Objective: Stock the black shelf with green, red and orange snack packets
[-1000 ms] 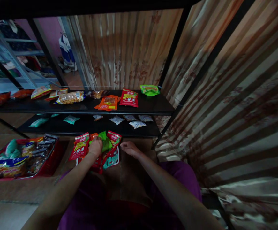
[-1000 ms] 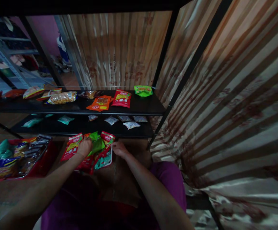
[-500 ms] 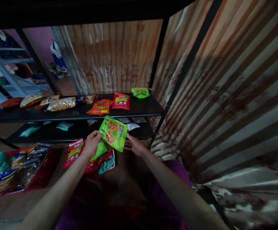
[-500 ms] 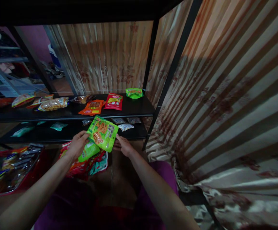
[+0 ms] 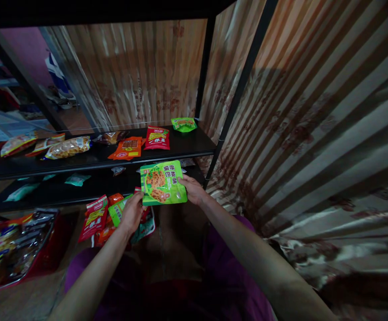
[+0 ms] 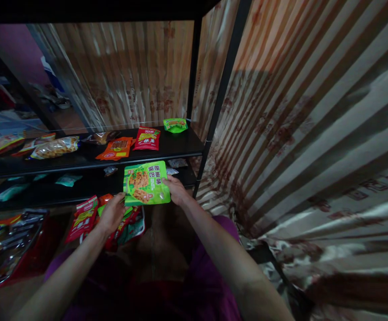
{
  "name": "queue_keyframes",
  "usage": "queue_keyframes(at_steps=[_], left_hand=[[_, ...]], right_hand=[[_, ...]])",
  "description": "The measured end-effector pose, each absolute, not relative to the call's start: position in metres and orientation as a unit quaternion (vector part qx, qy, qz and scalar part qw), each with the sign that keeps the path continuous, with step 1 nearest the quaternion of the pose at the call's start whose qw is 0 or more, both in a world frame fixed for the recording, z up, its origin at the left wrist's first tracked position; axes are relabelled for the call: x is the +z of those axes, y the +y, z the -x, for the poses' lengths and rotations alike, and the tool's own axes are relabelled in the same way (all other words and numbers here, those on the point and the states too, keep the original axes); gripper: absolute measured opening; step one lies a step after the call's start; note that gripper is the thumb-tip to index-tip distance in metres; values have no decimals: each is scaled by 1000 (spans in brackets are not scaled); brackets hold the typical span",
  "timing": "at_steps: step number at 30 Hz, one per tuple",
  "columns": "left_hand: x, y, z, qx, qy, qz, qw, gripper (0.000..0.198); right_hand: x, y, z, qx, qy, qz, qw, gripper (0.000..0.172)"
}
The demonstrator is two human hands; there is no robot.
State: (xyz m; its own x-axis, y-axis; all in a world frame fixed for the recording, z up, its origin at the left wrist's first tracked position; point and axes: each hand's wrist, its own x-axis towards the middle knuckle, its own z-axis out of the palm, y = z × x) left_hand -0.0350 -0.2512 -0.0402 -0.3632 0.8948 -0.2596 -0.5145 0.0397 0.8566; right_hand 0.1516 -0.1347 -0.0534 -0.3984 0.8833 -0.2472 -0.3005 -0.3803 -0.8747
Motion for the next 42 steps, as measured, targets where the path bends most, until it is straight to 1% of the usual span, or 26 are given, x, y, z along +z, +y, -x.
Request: queue_keyframes(at_steps=[5,9,12,17,21,25,27,31,34,36,38,42], left_hand=[[-40,-257,27,656,500,-193,532,36],[-39,-261,20,649,503,-208,532,41],[-39,-264,16,652,496,-193,540,40],[-49,-270,10,632,503,-173,563,33],[-54,-274,7,632,486,-167,580,31],[-52,-274,2,632,477,-173,586,32],[-51,-274,-2,638,466,-171,589,34],[-57,-274,-9,671,474,-134,554,35],[-62,-276,-10,711,475,-113,505,35],[-61,-278,-8,721,471,-128,492,37],[-57,-279,-7,703,466,-162,513,39],[-49,-277,-8,622,444,-216,607,41]], right_hand=[[-38,-125,-161,732,-444,365,365,18],[-29,-122,-167,721,-478,371,338,17],[-21,-119,-169,721,-502,366,306,16],[-2,-113,-169,695,-556,383,247,12],[15,-108,-168,675,-615,351,208,11],[30,-105,-168,645,-654,350,183,15],[36,-104,-169,635,-666,351,172,14],[47,-104,-171,614,-697,342,139,9],[56,-106,-174,582,-725,348,118,9],[61,-108,-176,565,-742,348,95,9],[64,-110,-176,558,-752,343,72,11],[65,-110,-171,539,-773,332,40,13]])
